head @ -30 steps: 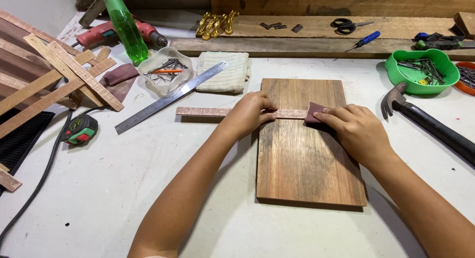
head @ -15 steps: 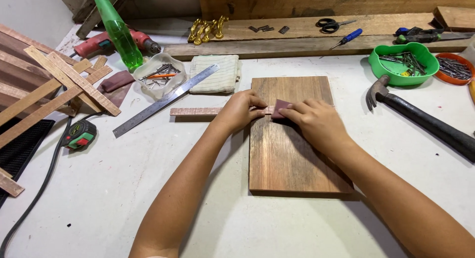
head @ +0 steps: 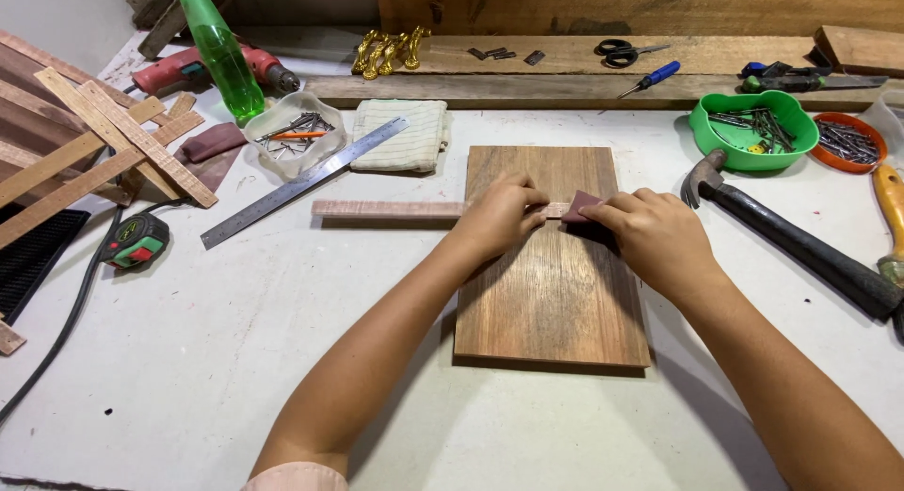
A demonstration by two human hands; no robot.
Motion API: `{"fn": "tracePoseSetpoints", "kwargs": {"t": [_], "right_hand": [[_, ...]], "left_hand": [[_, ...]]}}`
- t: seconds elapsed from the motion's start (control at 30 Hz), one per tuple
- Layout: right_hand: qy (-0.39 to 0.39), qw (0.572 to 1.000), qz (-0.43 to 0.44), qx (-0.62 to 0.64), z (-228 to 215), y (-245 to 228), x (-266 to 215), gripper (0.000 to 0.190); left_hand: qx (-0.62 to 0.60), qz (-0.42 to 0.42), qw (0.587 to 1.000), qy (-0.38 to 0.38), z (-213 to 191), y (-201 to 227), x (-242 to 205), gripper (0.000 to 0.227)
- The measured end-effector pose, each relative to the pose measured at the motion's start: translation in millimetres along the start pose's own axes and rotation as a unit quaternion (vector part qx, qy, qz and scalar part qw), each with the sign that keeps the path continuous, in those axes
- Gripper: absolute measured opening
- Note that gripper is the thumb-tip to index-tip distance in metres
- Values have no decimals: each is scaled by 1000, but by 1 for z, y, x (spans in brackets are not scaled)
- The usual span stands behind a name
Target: The person is sanding a small wooden strip manually with a piece of sandpaper on a workbench.
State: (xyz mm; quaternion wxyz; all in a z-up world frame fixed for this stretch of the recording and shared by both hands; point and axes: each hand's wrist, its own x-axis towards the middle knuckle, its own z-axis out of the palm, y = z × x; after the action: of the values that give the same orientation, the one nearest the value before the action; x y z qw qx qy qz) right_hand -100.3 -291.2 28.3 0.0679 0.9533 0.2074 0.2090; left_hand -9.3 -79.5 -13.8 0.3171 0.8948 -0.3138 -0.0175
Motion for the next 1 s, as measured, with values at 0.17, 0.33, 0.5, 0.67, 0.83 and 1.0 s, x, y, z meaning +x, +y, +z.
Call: {"fn": "tracePoseSetpoints", "kwargs": {"t": [0.17,0.33,0.5,0.67,0.83,1.0], "right_hand": [[32,999,-7,23,6,-11,7,29],[51,998,-29,19,14,4,4,29],[22,999,3,-31,12,36,-15,28],[-11,997,17,-75,4,37,-5,26],[42,997,-27,-67,5,-5,4,30],[57,998,-1,-31,20,14,-13,29]], "left_hand": [[-52,20,998,36,7,-11,6,28],[-84,33,995,41,2,-15,4,28],[-83,19,996,37,2,-13,3,27],[-78,49,995,45,5,-17,9,27],[-125,11,992,27,8,-14,12,30],[-106,-3,994,14,9,-11,13,28]]}}
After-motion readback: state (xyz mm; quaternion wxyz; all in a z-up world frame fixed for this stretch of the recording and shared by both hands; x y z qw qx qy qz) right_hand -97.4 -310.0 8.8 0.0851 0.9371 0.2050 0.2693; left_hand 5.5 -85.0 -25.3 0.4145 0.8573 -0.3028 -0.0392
